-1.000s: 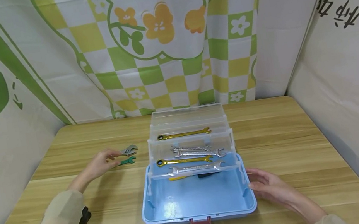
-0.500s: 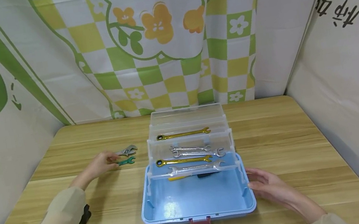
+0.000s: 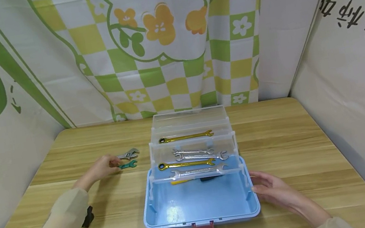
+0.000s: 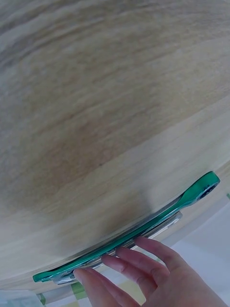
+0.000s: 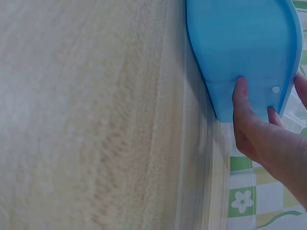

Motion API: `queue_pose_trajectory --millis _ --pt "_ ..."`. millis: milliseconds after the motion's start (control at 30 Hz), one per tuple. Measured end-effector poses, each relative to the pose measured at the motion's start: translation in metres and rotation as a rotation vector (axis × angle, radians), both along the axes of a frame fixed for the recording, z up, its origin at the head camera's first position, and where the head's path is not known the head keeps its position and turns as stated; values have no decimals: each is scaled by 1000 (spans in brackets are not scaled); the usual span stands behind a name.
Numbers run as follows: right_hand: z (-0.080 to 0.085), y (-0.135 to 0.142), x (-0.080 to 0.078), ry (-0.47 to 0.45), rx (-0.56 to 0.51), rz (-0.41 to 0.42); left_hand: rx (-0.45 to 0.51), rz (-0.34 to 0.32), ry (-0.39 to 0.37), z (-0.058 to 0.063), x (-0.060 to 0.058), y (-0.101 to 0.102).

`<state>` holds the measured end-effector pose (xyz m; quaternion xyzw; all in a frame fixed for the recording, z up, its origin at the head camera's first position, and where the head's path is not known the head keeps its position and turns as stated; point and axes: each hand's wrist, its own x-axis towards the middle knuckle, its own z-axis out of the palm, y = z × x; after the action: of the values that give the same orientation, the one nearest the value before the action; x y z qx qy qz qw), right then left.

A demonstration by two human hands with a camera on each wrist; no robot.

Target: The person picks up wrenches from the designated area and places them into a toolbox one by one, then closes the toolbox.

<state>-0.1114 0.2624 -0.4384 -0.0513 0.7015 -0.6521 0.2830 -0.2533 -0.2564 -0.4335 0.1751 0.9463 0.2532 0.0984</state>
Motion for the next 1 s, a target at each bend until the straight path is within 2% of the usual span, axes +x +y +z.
queue_pose_trajectory --millis 600,800,1000 --pt "-1 0 0 5 15 -5 32 14 -98 0 -2 3" --pt "-1 0 0 4 17 -5 12 57 -126 1 -2 5" --pt "-1 0 0 11 19 -5 -1 47 -143 2 -4 7"
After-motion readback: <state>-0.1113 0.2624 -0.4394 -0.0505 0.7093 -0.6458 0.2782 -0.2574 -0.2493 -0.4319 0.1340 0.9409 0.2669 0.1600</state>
